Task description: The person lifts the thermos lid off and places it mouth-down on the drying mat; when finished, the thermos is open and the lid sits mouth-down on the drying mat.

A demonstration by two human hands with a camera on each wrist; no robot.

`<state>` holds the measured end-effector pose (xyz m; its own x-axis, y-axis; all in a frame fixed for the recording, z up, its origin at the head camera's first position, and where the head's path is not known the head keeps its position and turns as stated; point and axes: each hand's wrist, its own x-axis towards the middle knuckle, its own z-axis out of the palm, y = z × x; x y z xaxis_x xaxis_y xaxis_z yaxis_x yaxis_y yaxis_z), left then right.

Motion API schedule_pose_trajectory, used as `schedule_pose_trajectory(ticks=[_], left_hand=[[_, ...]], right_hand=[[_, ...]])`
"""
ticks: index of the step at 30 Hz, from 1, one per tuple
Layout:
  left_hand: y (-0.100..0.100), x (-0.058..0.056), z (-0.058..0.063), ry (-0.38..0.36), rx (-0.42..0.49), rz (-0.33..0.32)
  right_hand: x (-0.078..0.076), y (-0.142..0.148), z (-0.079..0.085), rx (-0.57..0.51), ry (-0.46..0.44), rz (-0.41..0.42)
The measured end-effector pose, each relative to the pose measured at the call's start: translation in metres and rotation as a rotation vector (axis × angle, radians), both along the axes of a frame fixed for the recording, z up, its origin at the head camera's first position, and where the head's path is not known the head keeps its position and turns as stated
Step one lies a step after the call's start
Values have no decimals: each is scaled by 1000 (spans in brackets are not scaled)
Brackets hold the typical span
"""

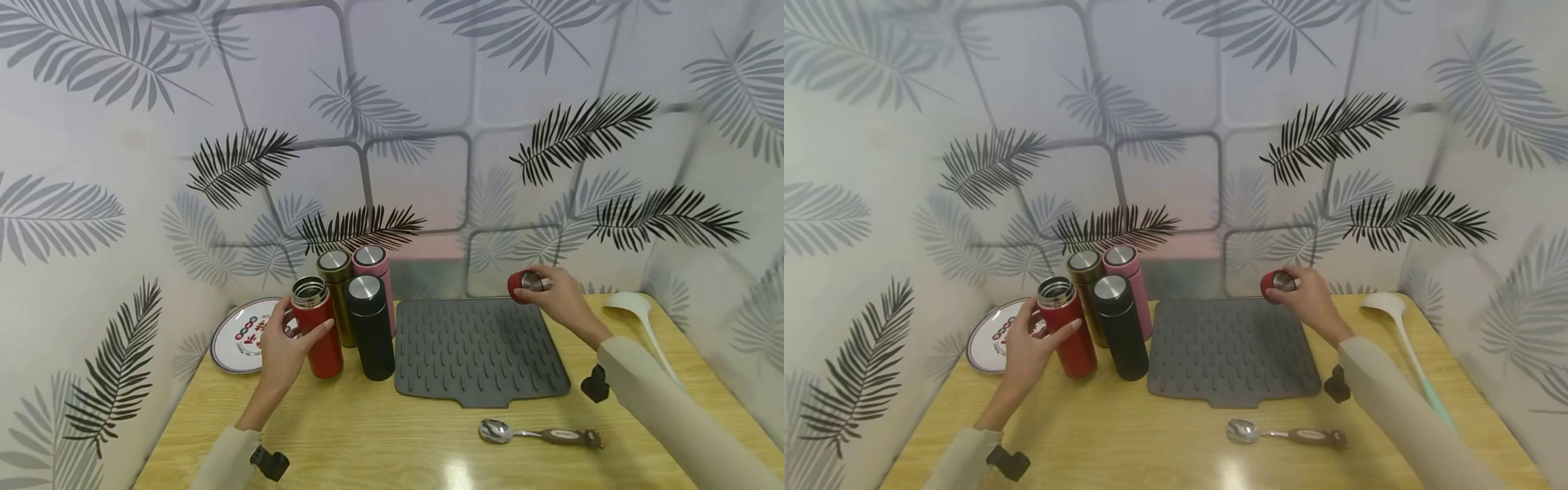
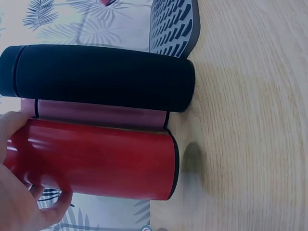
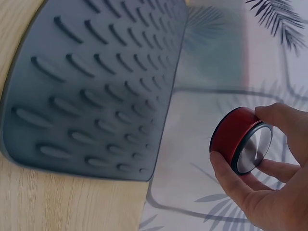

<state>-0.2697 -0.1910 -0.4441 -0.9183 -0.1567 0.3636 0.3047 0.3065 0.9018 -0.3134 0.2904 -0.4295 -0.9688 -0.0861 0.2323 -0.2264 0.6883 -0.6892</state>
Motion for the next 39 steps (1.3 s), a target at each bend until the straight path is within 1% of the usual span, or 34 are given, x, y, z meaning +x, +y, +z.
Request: schedule_pose_trajectory(ticks=[7, 10, 13, 17, 21, 25, 29, 32, 35, 39], left_hand=[[2, 3, -6, -16, -10, 12], [1, 4, -10, -33, -12, 18], [0, 3, -12, -31, -5, 26], [-1, 1, -11, -15, -9, 31], [-1, 0, -11, -5, -18, 35], [-1, -2, -12, 3, -11, 36], [0, -3, -13, -1, -10, 33], [0, -3, -14, -17, -11, 32], [0, -3, -16, -27, -10, 28], [1, -4, -17, -20, -11, 28]], right_hand=[[-19, 6, -22, 87, -3, -10], [-25, 10, -32, 110, 6, 8], [-31, 13, -40, 129, 22, 20], [-40, 14, -47, 132, 13, 28], [-48, 13, -53, 143, -25, 17], [-51, 11, -60, 160, -64, -12], [-50, 7, -62, 152, -119, -36], [-49, 4, -64, 175, -141, -48], [-50, 2, -66, 207, -145, -58], [-53, 0, -70, 250, -107, -52]])
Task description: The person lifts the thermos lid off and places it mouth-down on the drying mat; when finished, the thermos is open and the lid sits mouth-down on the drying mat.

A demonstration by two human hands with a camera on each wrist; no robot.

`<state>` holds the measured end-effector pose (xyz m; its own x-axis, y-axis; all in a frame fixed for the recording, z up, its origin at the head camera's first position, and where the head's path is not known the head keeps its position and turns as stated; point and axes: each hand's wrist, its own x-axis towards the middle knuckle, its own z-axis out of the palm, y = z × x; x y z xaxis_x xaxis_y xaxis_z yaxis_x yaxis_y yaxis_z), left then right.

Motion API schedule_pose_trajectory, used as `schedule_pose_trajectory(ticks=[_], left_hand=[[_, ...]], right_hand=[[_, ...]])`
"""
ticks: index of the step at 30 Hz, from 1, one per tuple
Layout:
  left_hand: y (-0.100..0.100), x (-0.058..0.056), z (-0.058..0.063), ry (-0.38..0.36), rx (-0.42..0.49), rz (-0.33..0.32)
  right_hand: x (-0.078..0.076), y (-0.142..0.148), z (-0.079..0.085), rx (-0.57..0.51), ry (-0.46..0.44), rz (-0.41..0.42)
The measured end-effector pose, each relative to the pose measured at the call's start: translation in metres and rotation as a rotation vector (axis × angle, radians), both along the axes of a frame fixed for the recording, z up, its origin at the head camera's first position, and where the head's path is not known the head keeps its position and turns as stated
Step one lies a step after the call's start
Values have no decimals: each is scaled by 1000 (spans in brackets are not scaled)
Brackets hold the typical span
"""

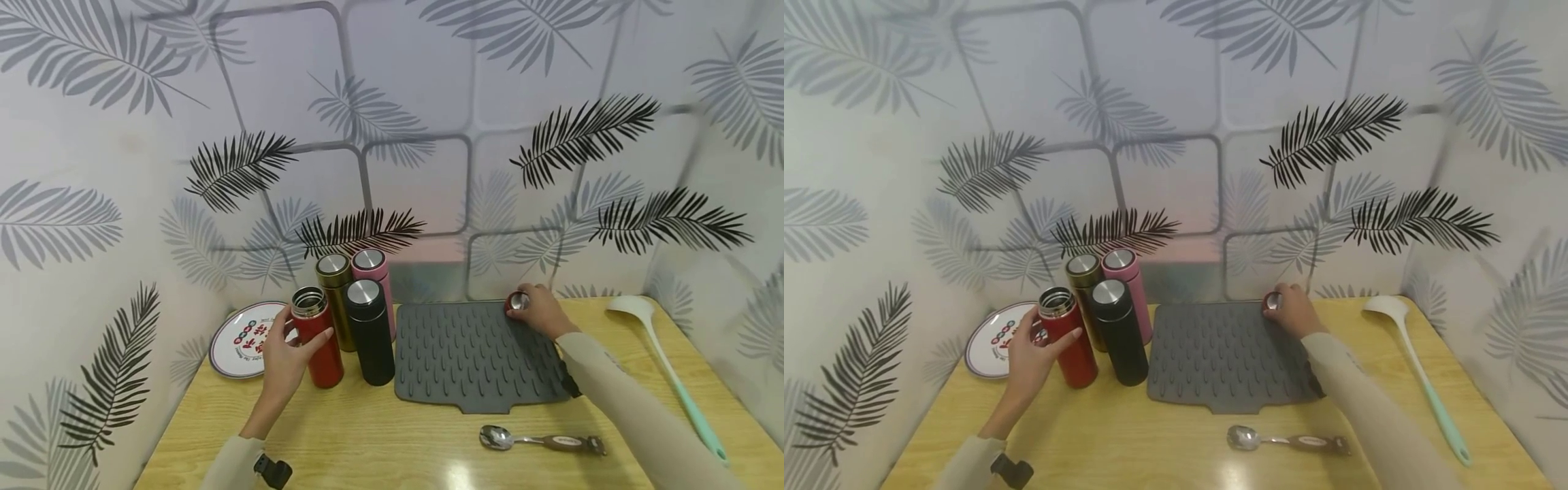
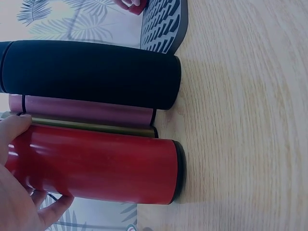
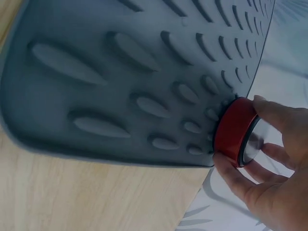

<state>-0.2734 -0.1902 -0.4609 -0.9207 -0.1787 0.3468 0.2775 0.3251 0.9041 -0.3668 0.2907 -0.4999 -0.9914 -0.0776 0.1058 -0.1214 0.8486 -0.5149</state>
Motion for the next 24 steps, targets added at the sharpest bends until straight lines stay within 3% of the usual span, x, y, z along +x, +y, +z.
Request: schedule_pose_trajectory(ticks=[8, 17, 24], left_hand=[[0, 2, -1, -4, 2, -15], [-4, 6, -3, -15, 2, -19], [0, 8, -7, 8, 22, -5]], right_hand=[[-7, -2, -11, 69, 71, 34], [-1, -13, -9, 167, 149, 17], [0, -21, -2, 215, 89, 1]])
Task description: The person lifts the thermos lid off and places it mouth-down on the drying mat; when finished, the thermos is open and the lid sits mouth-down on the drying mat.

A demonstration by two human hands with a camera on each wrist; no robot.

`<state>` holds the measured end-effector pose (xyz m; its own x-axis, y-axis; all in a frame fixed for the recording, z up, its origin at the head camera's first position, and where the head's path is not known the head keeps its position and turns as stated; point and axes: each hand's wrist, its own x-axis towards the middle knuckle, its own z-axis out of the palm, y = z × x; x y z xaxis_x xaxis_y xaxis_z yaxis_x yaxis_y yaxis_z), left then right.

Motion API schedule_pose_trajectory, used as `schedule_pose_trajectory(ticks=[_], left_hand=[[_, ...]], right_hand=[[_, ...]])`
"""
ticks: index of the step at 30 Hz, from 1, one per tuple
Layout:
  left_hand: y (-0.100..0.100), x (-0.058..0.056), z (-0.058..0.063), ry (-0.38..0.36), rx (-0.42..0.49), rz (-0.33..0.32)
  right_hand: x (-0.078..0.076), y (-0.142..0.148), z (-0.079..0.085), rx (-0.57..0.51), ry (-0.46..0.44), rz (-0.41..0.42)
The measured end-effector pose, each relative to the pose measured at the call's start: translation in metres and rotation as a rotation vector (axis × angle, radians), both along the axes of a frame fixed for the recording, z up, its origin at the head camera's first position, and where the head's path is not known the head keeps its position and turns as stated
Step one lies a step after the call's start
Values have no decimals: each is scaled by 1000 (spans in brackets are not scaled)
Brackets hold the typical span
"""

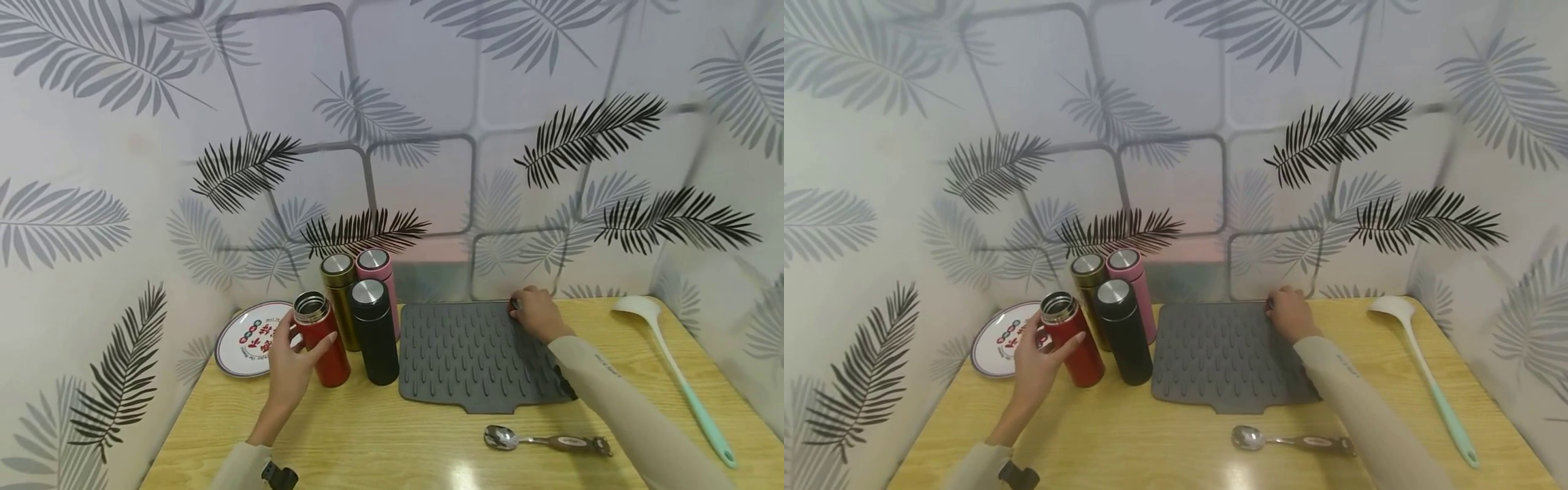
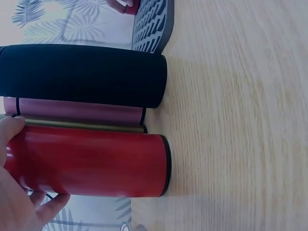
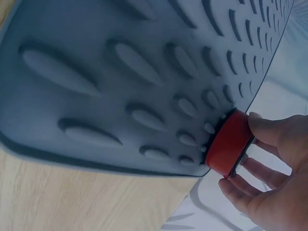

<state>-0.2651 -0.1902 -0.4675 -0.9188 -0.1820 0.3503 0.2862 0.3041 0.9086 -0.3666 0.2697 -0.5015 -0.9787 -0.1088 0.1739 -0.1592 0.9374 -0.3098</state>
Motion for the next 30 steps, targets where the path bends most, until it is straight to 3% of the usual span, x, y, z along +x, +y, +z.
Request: schedule_pose_trajectory(ticks=[10, 21, 25, 28, 30], left_hand=[[1, -9, -5, 41, -34, -12], [-6, -9, 1, -16, -115, -38], [-7, -6, 3, -28, -131, -19], [-3, 3, 2, 23, -146, 45], [2, 12, 0, 139, -158, 106]], right_hand=[[-2, 2, 2, -18, -32, -5], [-1, -1, 5, -11, -30, 2], [-3, 2, 0, -15, -14, 20], [-4, 3, -2, 12, -3, 16], [-4, 3, -1, 40, -6, 7]])
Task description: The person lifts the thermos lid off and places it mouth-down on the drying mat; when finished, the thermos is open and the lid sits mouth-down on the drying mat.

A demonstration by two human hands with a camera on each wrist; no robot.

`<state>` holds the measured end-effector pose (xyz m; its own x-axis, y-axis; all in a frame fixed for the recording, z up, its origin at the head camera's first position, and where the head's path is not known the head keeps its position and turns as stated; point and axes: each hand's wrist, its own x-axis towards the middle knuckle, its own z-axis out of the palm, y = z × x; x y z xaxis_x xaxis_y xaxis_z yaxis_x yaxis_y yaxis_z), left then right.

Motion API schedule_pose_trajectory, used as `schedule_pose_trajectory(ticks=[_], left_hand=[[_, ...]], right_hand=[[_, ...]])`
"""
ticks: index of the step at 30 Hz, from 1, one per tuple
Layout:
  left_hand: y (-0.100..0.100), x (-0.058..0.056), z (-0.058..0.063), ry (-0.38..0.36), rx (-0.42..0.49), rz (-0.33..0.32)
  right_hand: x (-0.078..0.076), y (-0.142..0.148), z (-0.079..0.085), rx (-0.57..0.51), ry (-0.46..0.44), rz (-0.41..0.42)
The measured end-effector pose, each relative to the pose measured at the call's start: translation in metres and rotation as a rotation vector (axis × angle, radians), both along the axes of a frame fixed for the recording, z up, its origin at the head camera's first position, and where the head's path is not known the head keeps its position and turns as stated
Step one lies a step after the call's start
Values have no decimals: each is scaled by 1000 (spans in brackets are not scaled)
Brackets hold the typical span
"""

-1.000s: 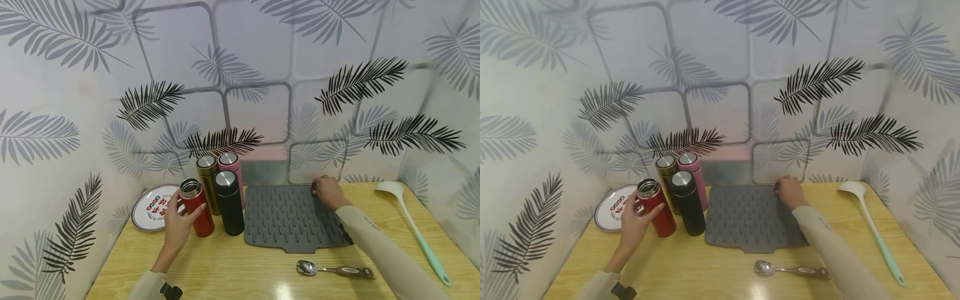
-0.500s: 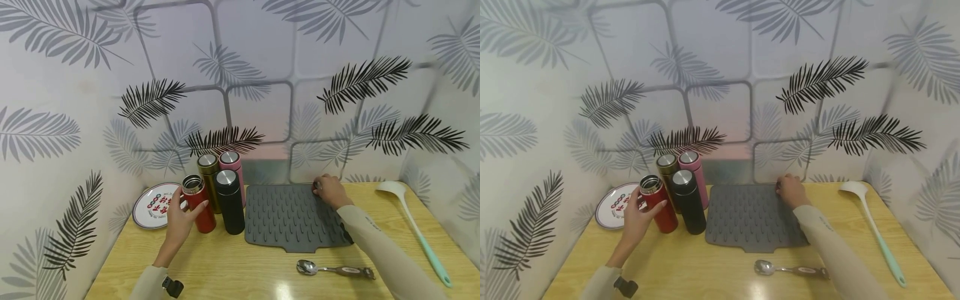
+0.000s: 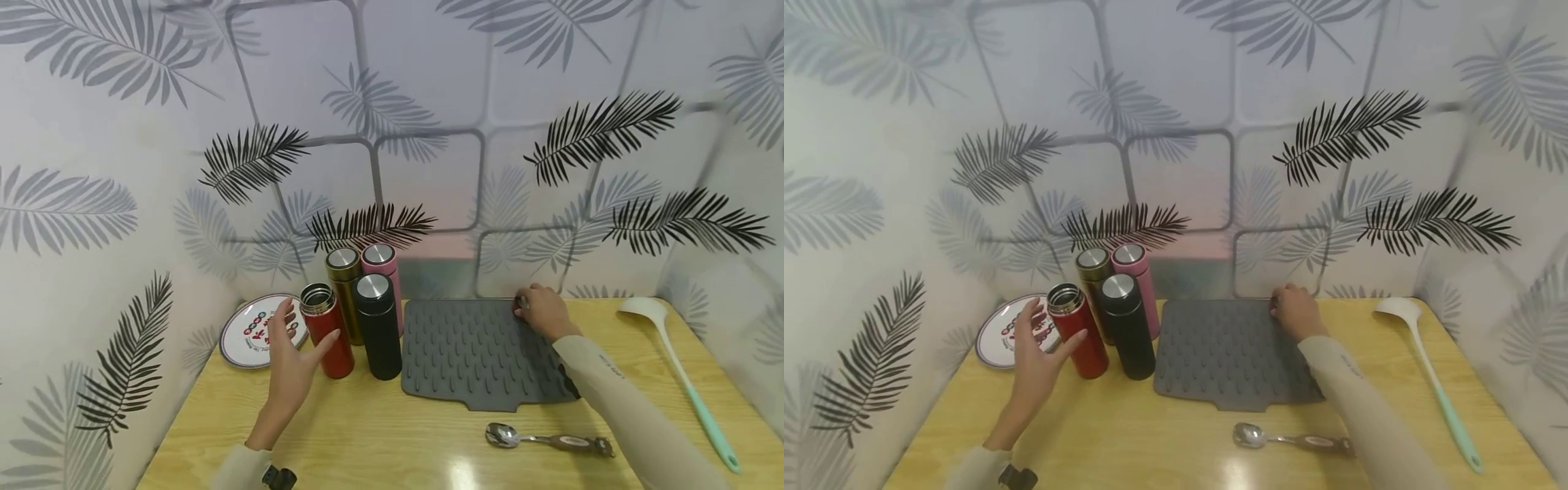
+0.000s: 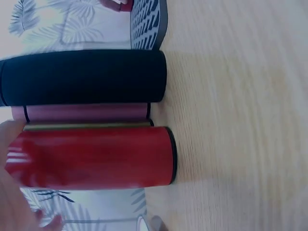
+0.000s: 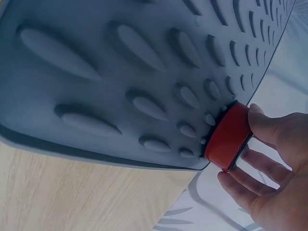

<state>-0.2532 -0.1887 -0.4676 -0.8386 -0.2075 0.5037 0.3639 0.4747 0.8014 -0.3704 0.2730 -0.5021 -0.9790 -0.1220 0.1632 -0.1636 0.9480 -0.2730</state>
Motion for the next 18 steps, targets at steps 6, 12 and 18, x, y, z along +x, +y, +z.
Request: schedule_pose_trajectory(ticks=[6, 12, 18], left_hand=[[10, 18, 7, 429, -202, 56], [26, 28, 15, 554, -392, -12], [46, 35, 14, 401, -294, -136]], right_hand=[[0, -2, 3, 32, -16, -16], [1, -1, 4, 42, -11, -22], [-1, -4, 3, 50, -20, -7]])
